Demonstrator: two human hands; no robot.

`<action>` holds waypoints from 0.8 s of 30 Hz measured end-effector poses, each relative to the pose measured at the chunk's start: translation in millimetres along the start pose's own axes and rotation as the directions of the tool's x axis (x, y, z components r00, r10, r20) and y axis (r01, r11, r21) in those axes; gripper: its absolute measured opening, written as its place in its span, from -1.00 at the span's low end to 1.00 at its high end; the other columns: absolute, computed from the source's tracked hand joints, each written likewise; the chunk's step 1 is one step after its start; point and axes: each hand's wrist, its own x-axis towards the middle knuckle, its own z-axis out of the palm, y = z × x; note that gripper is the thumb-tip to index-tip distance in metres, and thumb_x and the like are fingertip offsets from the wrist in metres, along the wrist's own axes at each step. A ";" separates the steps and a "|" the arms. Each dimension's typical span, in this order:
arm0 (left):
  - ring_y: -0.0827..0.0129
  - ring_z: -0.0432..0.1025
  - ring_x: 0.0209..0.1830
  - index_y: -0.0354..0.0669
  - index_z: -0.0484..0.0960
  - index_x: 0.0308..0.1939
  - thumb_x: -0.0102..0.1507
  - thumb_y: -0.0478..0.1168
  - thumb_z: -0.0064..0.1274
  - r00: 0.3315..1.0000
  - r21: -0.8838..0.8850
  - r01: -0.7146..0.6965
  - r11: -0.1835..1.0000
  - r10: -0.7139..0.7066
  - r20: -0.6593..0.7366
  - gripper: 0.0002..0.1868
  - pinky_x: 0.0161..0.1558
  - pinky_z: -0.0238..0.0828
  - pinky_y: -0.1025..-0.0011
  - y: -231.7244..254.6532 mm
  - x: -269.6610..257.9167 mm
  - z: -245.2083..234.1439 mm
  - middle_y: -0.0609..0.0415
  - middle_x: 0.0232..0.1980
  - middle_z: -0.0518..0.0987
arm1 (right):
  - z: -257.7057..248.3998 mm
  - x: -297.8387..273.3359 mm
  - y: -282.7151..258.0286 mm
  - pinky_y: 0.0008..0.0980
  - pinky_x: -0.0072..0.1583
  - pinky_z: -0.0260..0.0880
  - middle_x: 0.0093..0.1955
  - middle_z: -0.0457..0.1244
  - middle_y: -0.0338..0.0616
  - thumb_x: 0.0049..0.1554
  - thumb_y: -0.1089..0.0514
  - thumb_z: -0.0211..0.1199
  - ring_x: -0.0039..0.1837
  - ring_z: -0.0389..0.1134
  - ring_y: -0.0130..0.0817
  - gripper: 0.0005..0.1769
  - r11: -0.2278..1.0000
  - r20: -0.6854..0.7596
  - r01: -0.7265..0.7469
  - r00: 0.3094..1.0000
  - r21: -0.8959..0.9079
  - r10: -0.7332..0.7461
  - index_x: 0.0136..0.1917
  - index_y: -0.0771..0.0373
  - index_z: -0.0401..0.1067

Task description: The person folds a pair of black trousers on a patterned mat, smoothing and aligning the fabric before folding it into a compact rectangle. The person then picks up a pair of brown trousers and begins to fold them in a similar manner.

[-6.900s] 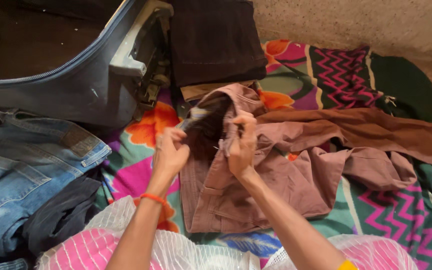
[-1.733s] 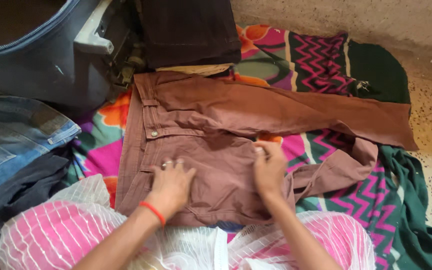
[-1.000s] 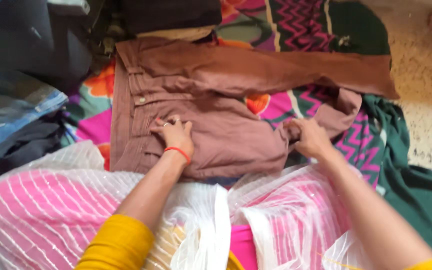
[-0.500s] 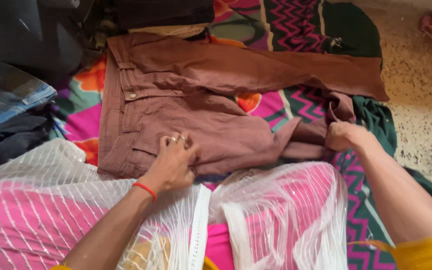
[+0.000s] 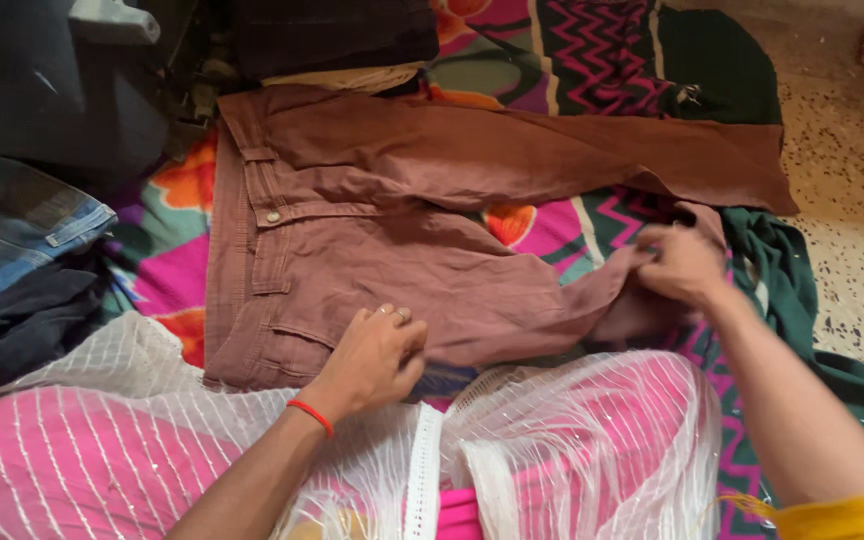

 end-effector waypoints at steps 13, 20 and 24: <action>0.05 0.40 -0.11 -0.10 0.58 -0.56 -0.14 -0.11 0.21 0.946 -0.006 -0.101 0.995 0.098 0.310 -0.80 -0.16 0.24 0.08 -1.6 1.3 4.8 0.01 -0.34 0.55 | 2.7 -58.1 29.9 0.03 0.08 0.44 -0.02 0.39 0.14 -0.02 0.06 0.27 0.09 0.41 0.14 -0.73 0.857 0.038 -0.215 0.964 -0.469 0.263 -0.07 0.12 0.66; 0.14 0.47 -0.19 -0.05 0.64 -0.44 0.04 -0.01 0.22 0.924 -0.169 0.135 0.976 -0.062 0.378 -0.77 -0.11 0.33 0.10 -7.6 8.8 -2.3 0.09 -0.39 0.56 | 24.9 -5.5 -78.9 -0.09 0.13 0.44 -0.02 0.42 0.06 -0.01 0.15 0.29 0.07 0.45 0.00 -0.72 0.994 -0.112 0.031 0.994 0.101 -0.020 -0.01 0.23 0.60; 0.20 0.50 -0.11 -0.02 0.66 -0.32 0.11 -0.11 0.20 0.973 -0.145 0.231 0.962 -0.225 0.057 -0.86 0.01 0.43 0.15 -17.5 11.5 -5.6 0.08 -0.26 0.60 | 51.8 -2.7 -138.9 -0.07 -0.01 0.38 -0.10 0.37 0.07 -0.06 -0.04 0.45 -0.03 0.41 0.02 -0.56 0.942 -0.118 0.272 0.960 0.198 -0.252 -0.03 0.30 0.54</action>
